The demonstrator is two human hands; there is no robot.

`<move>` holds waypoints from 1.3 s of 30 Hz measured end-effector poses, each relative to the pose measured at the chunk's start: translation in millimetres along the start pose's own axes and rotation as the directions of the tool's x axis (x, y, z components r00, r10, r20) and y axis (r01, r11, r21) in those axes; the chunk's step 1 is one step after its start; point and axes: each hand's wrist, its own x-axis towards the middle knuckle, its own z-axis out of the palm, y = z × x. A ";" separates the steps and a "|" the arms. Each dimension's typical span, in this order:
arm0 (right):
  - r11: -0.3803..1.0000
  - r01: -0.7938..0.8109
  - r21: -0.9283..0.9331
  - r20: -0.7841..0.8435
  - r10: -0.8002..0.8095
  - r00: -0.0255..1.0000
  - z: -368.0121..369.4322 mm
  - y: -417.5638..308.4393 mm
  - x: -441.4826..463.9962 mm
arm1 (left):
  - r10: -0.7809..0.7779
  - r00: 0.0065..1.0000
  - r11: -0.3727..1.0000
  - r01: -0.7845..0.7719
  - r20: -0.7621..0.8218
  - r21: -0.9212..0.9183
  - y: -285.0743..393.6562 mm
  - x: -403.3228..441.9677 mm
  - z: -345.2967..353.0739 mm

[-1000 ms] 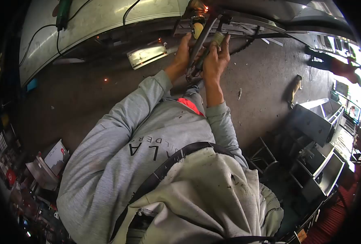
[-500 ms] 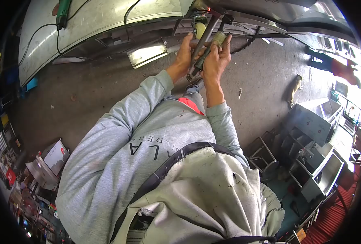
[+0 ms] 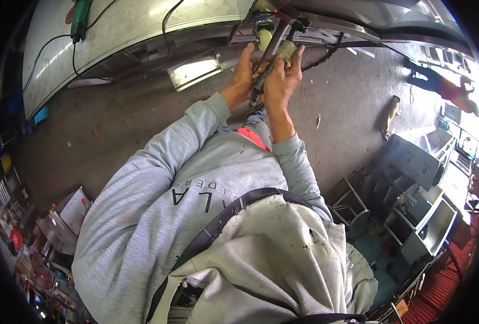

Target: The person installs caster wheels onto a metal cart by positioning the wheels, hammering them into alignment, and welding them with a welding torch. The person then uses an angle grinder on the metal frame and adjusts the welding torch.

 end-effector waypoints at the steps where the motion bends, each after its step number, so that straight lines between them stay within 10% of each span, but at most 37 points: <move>1: 1.000 0.001 0.001 0.002 -0.001 1.000 0.7 -0.8 -0.7 | 0.004 1.000 1.000 -0.004 0.012 0.005 -0.6 1.1 -1.5; 19: 0.999 -0.048 -0.023 0.122 0.050 0.991 3.0 -22.1 -5.1 | 0.018 1.000 0.998 -0.017 -0.012 0.061 -10.9 -2.0 -41.1; 26: 0.967 0.142 -0.212 -0.093 -0.164 0.982 -19.7 20.9 14.4 | 0.153 0.988 0.987 -0.150 0.034 -0.063 -4.5 22.7 -14.3; 39: 0.999 0.001 0.042 -0.034 0.001 0.999 -14.7 3.3 9.4 | 0.167 0.985 0.977 -0.171 0.044 0.128 2.7 0.7 -1.2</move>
